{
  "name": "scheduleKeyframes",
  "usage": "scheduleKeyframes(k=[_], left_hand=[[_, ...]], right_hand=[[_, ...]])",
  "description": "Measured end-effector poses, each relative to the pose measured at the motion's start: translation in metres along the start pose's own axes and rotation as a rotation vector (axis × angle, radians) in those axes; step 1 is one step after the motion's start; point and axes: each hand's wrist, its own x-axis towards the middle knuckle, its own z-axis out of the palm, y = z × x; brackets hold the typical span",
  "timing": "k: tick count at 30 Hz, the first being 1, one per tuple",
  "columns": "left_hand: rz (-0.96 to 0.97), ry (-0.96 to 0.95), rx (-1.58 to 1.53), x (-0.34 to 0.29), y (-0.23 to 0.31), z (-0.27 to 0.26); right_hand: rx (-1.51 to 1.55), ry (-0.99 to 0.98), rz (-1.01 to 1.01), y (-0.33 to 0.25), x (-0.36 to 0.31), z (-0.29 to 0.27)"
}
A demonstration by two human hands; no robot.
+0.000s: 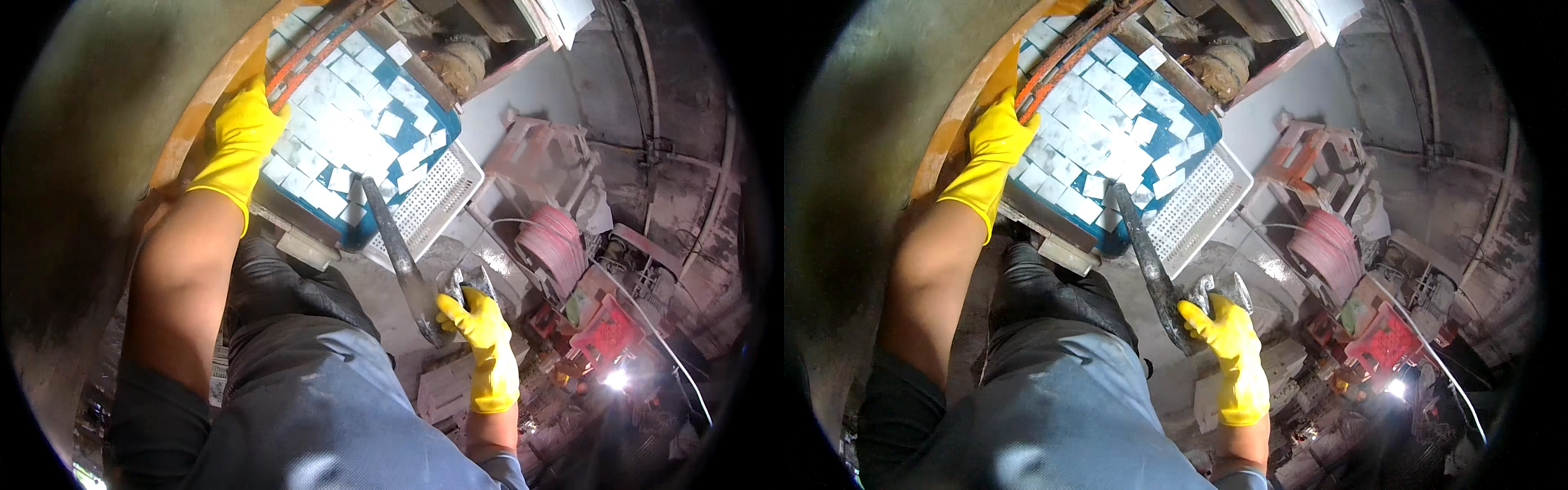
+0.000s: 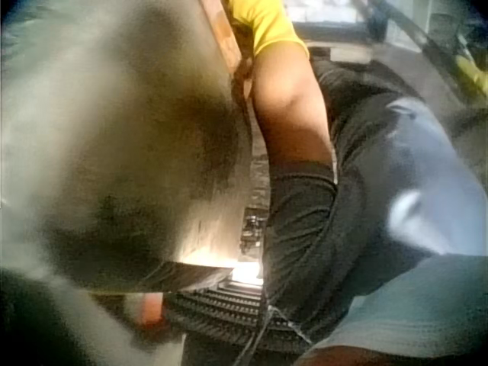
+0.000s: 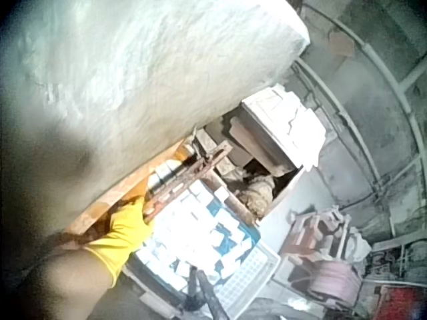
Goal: The person operates a vibrating conveyor in a factory, repeatedly tilting a metal tray to move small gray blocks along the surface. They also handle a white basket filled with similar blocks, shaking it to redistribute the contents, and use a metal bar to adjust the tray position.
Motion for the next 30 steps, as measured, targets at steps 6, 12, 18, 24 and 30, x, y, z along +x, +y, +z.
scheduleKeyframes(k=[6, 12, 18, 24, 30], left_hand=[[-0.032, -0.088, 0.032, 0.002, 0.005, -0.008], [0.047, 0.048, -0.012, 0.005, -0.009, 0.006], [0.043, 0.025, -0.008, 0.005, -0.006, -0.002], [0.005, -0.052, -0.001, 0.005, 0.0, -0.011], [-0.015, -0.065, 0.047, 0.009, 0.0, -0.01]], right_hand=[[0.036, 0.042, 0.023, 0.003, -0.005, 0.01], [0.087, 0.035, 0.02, 0.004, -0.007, 0.013], [0.091, 0.031, 0.012, 0.015, -0.002, 0.014], [0.124, 0.021, 0.026, 0.014, -0.001, 0.015], [0.136, 0.018, 0.03, 0.014, -0.002, 0.017]])
